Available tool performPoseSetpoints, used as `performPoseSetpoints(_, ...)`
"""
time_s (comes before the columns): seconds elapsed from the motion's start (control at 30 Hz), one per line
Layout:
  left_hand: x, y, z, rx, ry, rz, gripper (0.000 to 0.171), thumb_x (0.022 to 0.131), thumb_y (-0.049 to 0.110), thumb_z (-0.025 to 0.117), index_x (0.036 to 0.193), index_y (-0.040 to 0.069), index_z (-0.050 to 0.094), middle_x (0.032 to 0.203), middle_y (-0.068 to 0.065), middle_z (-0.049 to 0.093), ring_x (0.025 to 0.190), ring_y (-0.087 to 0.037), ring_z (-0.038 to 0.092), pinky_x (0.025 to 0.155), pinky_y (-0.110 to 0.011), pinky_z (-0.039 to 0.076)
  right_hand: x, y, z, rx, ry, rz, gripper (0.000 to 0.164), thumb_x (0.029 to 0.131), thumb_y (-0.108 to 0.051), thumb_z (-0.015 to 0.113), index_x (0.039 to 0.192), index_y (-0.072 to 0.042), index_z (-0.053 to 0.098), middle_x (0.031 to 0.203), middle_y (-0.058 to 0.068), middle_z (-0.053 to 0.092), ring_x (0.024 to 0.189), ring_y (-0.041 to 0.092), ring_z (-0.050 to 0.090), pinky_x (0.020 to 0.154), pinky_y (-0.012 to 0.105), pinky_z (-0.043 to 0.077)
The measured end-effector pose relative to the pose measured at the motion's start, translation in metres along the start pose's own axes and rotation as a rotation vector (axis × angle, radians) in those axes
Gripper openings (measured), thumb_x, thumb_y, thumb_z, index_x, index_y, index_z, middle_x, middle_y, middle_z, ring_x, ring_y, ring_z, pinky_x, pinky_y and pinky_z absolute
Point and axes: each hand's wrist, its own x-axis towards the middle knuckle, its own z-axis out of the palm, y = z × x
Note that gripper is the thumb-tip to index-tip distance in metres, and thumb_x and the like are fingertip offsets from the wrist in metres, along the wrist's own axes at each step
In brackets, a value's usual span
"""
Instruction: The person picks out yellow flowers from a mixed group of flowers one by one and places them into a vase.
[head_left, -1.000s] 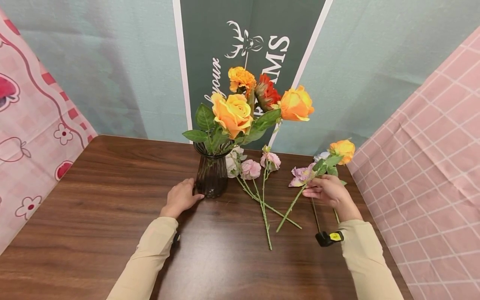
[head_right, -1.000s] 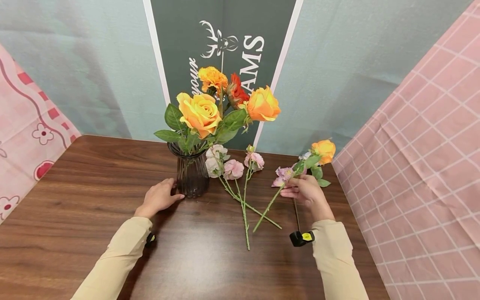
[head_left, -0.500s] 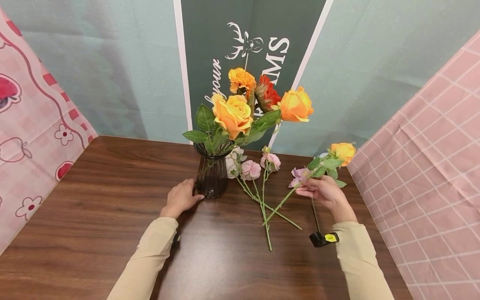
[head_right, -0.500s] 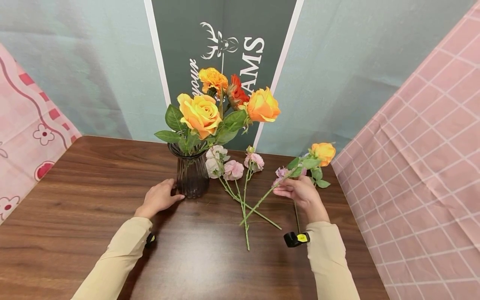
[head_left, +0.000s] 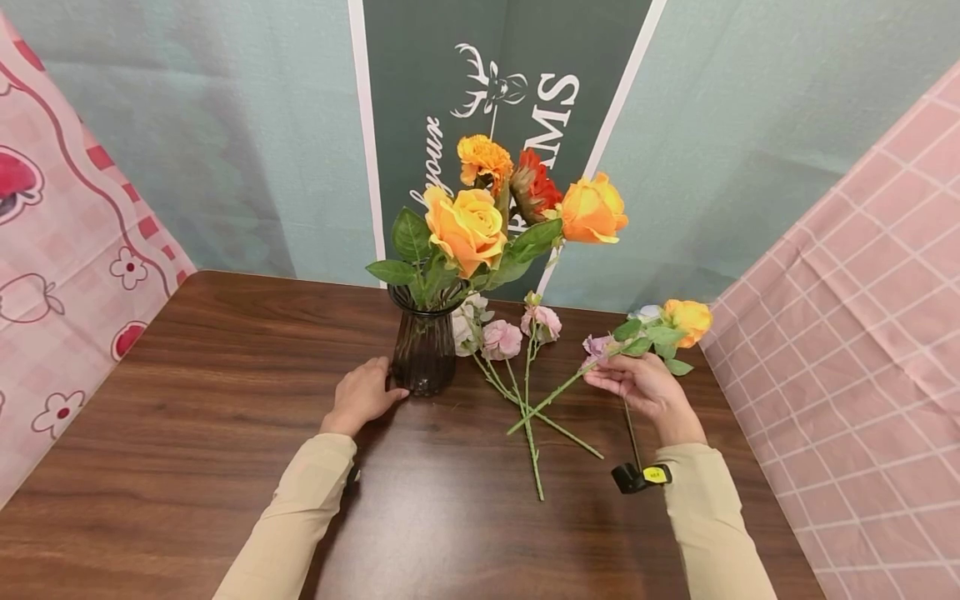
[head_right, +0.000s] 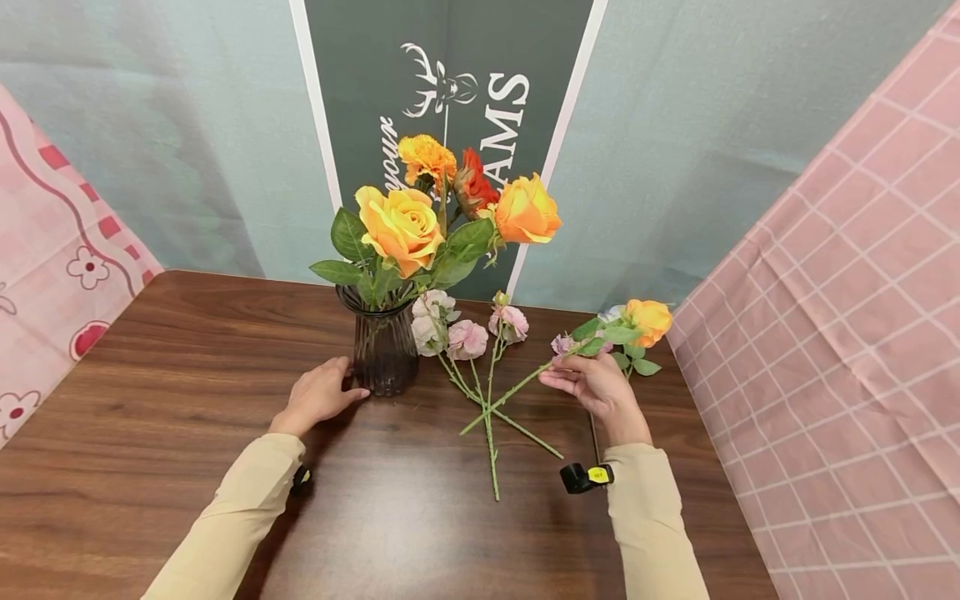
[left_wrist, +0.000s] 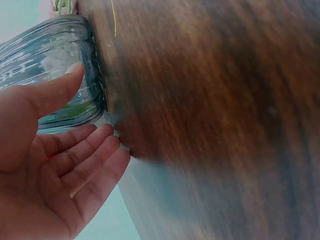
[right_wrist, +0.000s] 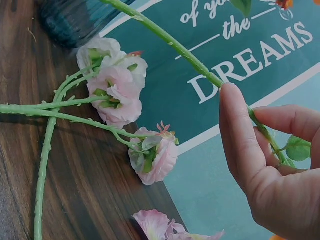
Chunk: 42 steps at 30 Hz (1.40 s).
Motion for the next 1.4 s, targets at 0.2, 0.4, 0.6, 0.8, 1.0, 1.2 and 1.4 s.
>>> performPoseSetpoints(0.2,0.001,0.0,-0.001,-0.003,-0.014,-0.01,0.061,0.083,0.032,0.067,0.125,-0.008,0.048,0.125,-0.024,0.049,0.108,-0.042,0.05,0.086,-0.052,0.041,0.001,-0.002,0.002,0.027,0.007,0.001,0.035,0.093,0.011,0.03,0.081,0.008,0.063,0.082,0.024,0.065,0.078,0.031,0.066,0.075,0.037,0.052)
performPoseSetpoints(0.4,0.001,0.001,-0.002,-0.004,-0.019,-0.01,0.062,0.083,0.032,0.066,0.125,-0.008,0.047,0.126,-0.025,0.048,0.11,-0.042,0.049,0.087,-0.052,0.04,0.002,-0.004,0.005,0.036,0.018,0.009,0.035,0.093,0.01,0.03,0.083,0.008,0.063,0.081,0.023,0.064,0.078,0.031,0.065,0.075,0.037,0.052)
performPoseSetpoints(0.6,0.001,0.0,-0.001,0.0,-0.021,-0.011,0.061,0.083,0.033,0.066,0.125,-0.008,0.048,0.125,-0.024,0.05,0.108,-0.042,0.05,0.085,-0.052,0.041,0.005,-0.005,0.008,0.063,0.024,0.005,0.034,0.093,0.011,0.031,0.082,0.008,0.063,0.081,0.024,0.064,0.078,0.032,0.065,0.075,0.037,0.052)
performPoseSetpoints(0.8,0.001,0.0,-0.001,-0.004,-0.021,-0.01,0.061,0.083,0.033,0.066,0.124,-0.008,0.048,0.124,-0.025,0.05,0.107,-0.042,0.05,0.085,-0.052,0.041,0.006,-0.009,0.012,0.061,0.013,-0.013,0.034,0.092,0.011,0.033,0.082,0.009,0.066,0.083,0.023,0.065,0.078,0.031,0.066,0.075,0.037,0.052)
performPoseSetpoints(1.0,0.001,0.0,0.0,-0.004,-0.017,-0.011,0.059,0.083,0.032,0.067,0.122,-0.007,0.049,0.122,-0.024,0.052,0.105,-0.041,0.052,0.083,-0.052,0.042,0.005,-0.016,0.018,0.078,-0.029,-0.037,0.036,0.092,0.012,0.031,0.08,0.013,0.065,0.083,0.024,0.065,0.079,0.034,0.066,0.076,0.038,0.051)
performPoseSetpoints(1.2,0.001,0.0,0.0,-0.002,-0.018,-0.012,0.058,0.083,0.033,0.067,0.122,-0.007,0.049,0.121,-0.024,0.052,0.104,-0.041,0.052,0.083,-0.052,0.042,0.005,-0.026,0.027,0.074,-0.049,-0.056,0.037,0.093,0.011,0.03,0.077,0.013,0.063,0.08,0.024,0.064,0.078,0.035,0.066,0.076,0.037,0.052)
performPoseSetpoints(1.4,0.002,-0.001,0.001,0.003,-0.024,-0.016,0.06,0.083,0.033,0.066,0.124,-0.007,0.048,0.123,-0.024,0.051,0.106,-0.041,0.051,0.085,-0.052,0.042,0.005,-0.033,0.034,0.068,-0.06,-0.067,0.034,0.093,0.011,0.033,0.079,0.013,0.064,0.08,0.025,0.065,0.078,0.035,0.066,0.075,0.036,0.052)
